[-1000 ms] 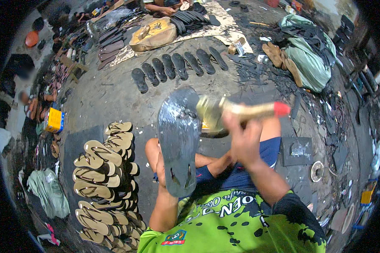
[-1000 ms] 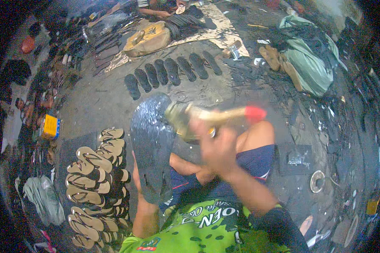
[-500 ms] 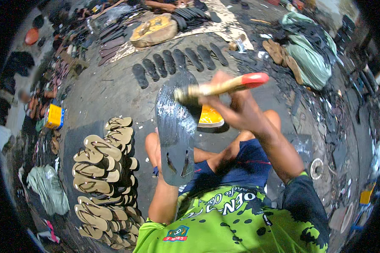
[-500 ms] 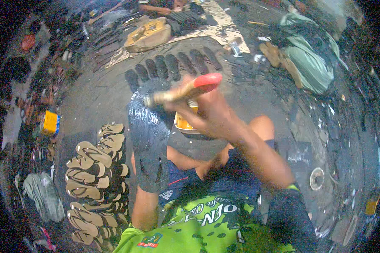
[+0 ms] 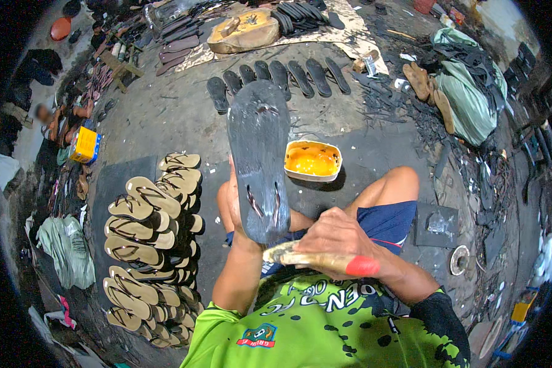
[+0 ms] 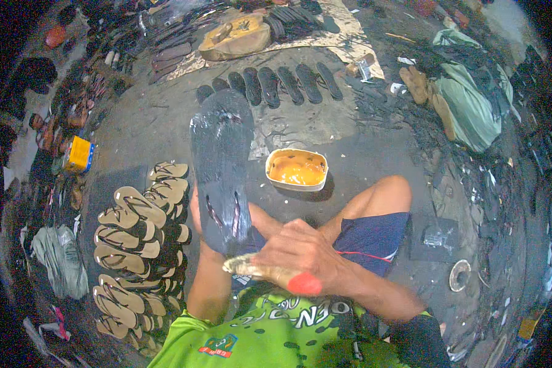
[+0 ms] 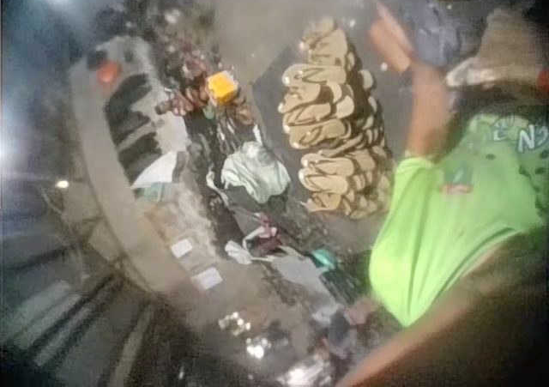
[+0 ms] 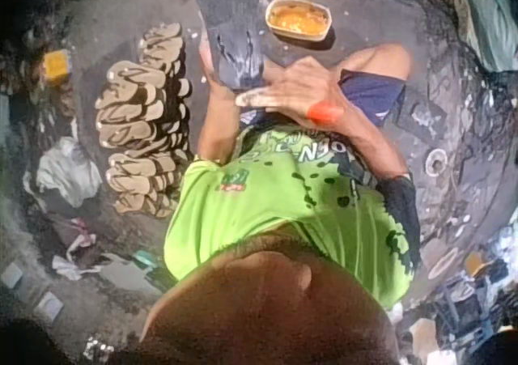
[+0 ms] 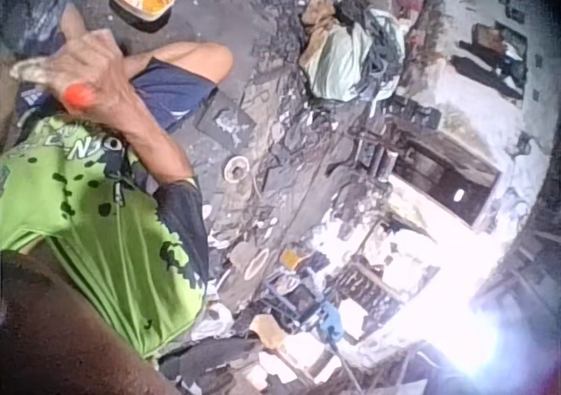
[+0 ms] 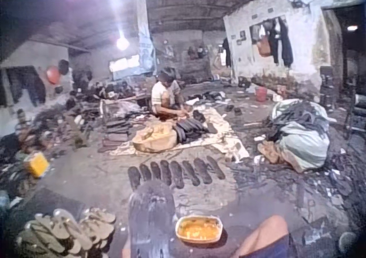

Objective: The person sits on the floor and repeatedly applies a yellow substance from a container onto the soles of flip-flops using a brush. They handle each flip-flop individually, brush the sole, and place it aside.

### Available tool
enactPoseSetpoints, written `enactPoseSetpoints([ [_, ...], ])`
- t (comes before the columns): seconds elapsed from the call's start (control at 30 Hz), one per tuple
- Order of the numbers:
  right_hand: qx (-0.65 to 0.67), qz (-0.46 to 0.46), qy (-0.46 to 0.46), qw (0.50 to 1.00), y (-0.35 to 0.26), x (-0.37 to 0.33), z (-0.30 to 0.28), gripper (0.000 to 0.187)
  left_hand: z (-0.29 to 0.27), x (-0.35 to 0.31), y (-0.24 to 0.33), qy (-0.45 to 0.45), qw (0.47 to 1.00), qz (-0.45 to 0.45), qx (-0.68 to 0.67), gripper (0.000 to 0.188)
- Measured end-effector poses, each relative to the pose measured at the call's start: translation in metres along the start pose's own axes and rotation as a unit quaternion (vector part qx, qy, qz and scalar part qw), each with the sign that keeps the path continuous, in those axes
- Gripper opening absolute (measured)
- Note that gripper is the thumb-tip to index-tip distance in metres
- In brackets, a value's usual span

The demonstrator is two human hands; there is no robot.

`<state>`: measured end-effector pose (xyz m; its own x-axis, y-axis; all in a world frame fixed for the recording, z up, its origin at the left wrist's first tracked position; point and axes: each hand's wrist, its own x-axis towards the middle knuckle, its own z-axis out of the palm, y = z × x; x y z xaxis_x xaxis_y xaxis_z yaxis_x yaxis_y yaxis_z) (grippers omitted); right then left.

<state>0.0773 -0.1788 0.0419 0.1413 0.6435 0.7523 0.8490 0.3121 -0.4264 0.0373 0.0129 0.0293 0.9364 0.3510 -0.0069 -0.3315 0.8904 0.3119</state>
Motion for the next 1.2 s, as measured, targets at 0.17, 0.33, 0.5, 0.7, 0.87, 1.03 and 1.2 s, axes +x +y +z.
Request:
enactPoseSetpoints([
  [0.17,-0.041,0.135,0.222,0.965,0.033,0.054,-0.041,0.013,0.029,-0.005,-0.015,-0.064,0.991,-0.110,-0.030,0.047],
  [0.33,-0.044,0.001,-0.040,0.998,0.032,0.049,-0.016,0.029,0.056,-0.007,-0.023,0.099,0.985,-0.040,0.139,0.040],
  [0.5,0.030,-0.037,-0.063,0.997,-0.006,0.020,-0.006,0.029,0.030,0.001,-0.008,0.102,0.986,-0.039,0.126,0.041],
  [0.7,-0.005,0.006,-0.031,0.999,-0.004,0.030,-0.006,0.020,0.033,-0.003,-0.013,0.020,0.980,-0.024,0.197,0.041],
  [0.87,-0.055,0.142,0.180,0.972,0.045,0.068,-0.026,0.021,0.019,-0.019,-0.030,-0.104,0.964,-0.022,0.245,0.048],
  [1.03,0.002,0.280,0.218,0.935,0.092,0.080,-0.066,0.023,0.024,-0.040,-0.012,-0.134,0.986,-0.053,0.089,0.047],
  [1.2,-0.075,0.040,0.198,0.976,0.088,0.077,-0.093,0.016,-0.018,-0.036,0.007,-0.058,0.948,0.081,0.302,0.041],
])
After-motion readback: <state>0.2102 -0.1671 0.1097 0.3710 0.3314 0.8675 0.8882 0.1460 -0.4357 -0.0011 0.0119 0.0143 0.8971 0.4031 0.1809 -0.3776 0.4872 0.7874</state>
